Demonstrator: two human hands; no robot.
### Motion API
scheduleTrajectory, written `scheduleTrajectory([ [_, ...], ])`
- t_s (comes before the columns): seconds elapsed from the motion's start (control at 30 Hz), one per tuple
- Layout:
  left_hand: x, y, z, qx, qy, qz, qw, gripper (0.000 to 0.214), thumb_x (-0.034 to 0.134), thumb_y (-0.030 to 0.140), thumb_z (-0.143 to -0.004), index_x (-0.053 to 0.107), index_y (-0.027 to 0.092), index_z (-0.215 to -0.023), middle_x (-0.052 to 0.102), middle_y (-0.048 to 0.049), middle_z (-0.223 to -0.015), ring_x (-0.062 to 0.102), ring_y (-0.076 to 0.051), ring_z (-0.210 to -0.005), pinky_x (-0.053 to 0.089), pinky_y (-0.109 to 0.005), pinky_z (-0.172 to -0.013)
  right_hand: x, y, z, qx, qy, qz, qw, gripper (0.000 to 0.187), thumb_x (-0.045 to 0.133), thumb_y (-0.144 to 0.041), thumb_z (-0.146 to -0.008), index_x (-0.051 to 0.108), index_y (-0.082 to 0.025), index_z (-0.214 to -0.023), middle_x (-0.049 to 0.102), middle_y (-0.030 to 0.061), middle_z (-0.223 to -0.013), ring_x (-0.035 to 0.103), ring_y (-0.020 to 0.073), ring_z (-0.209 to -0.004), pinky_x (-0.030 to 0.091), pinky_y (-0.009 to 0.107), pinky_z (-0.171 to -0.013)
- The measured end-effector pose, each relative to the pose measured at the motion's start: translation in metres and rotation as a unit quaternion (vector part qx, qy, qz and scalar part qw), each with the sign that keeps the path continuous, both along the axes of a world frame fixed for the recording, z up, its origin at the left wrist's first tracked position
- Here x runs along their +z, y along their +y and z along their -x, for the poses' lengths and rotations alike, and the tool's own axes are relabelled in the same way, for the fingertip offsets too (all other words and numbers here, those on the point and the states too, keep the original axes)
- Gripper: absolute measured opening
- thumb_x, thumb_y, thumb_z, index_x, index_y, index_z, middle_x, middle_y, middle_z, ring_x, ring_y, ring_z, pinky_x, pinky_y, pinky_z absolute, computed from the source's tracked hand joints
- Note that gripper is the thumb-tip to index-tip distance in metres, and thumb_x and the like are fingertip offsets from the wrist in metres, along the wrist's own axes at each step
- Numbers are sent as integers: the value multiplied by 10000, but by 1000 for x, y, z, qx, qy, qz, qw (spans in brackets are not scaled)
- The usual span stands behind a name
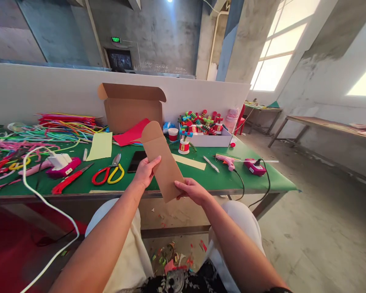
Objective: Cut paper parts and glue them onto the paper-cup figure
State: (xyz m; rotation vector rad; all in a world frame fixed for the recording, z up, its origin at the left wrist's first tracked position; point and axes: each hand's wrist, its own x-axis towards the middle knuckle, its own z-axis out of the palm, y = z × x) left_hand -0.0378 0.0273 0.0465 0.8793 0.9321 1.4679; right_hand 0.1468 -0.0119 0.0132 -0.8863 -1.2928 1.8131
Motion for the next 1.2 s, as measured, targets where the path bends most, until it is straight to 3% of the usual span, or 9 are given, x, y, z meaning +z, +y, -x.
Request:
scheduleTrajectory([
  [0.2, -4, -4, -1, -77, 24, 20, 997, 490, 876, 375, -525, 683, 145, -912, 748, -51, -818, 672, -175, -694, 500, -245, -584, -2, 2, 0, -42, 8, -12, 999, 480, 805, -538, -615, 689, -146, -866, 689, 35, -812, 629, 136, -698, 526, 255, -601],
  [0.37, -6, 1, 1, -9, 16, 1, 1000, 481, 864, 416, -526, 673, 146, -876, 719, -29, -720, 641, -160, -622, 443, -226, -511, -1, 9, -2, -109, 34, -44, 992, 455, 790, -554, -626, 653, -147, -776, 632, -12, -625, 589, 90, -558, 484, 221, -563],
  [0.47, -6, 0, 0, -14, 8, 10, 1000, 501, 869, 410, -518, 675, 147, -897, 730, -40, -775, 652, -171, -665, 463, -239, -537, -1, 11, -2, -129, 40, -57, 989, 460, 803, -557, -594, 633, -152, -731, 610, -28, -590, 573, 81, -524, 465, 212, -535],
  [0.63, -6, -4, -1, -26, 17, -9, 999, 520, 869, 386, -524, 675, 155, -947, 744, -55, -900, 673, -201, -782, 504, -268, -629, 2, 9, -8, -101, 26, -64, 992, 424, 813, -524, -602, 659, -152, -736, 633, -16, -627, 580, 87, -553, 474, 225, -562],
  [0.8, -6, -1, -1, 5, -7, 0, 1000, 503, 864, 399, -520, 659, 161, -913, 704, -7, -724, 624, -148, -600, 443, -225, -496, 7, 11, -13, -166, 68, -52, 982, 457, 780, -583, -627, 647, -155, -716, 664, 19, -683, 567, 88, -575, 471, 229, -578],
  [0.97, -10, -3, -13, 20, -16, -2, 1000, 502, 857, 436, -512, 646, 159, -873, 695, -4, -714, 574, -122, -519, 349, -201, -393, 5, 8, -3, -156, 108, -11, 982, 490, 764, -615, -629, 648, -162, -775, 650, 17, -696, 587, 118, -616, 482, 264, -610],
  [1.1, -11, -8, -21, 10, 0, -6, 1000, 485, 843, 448, -534, 661, 145, -867, 701, -20, -727, 583, -129, -541, 365, -209, -404, 1, 6, 3, -157, 88, -41, 983, 505, 842, -497, -567, 694, -173, -925, 702, 25, -846, 609, 136, -734, 485, 270, -698],
  [1.2, -10, -10, -22, -30, 7, 1, 1000, 478, 861, 403, -513, 676, 130, -859, 705, -31, -745, 560, -119, -513, 367, -213, -386, -2, 9, 1, -177, 87, -42, 979, 497, 848, -480, -544, 703, -167, -902, 716, 34, -855, 611, 147, -747, 477, 270, -696],
])
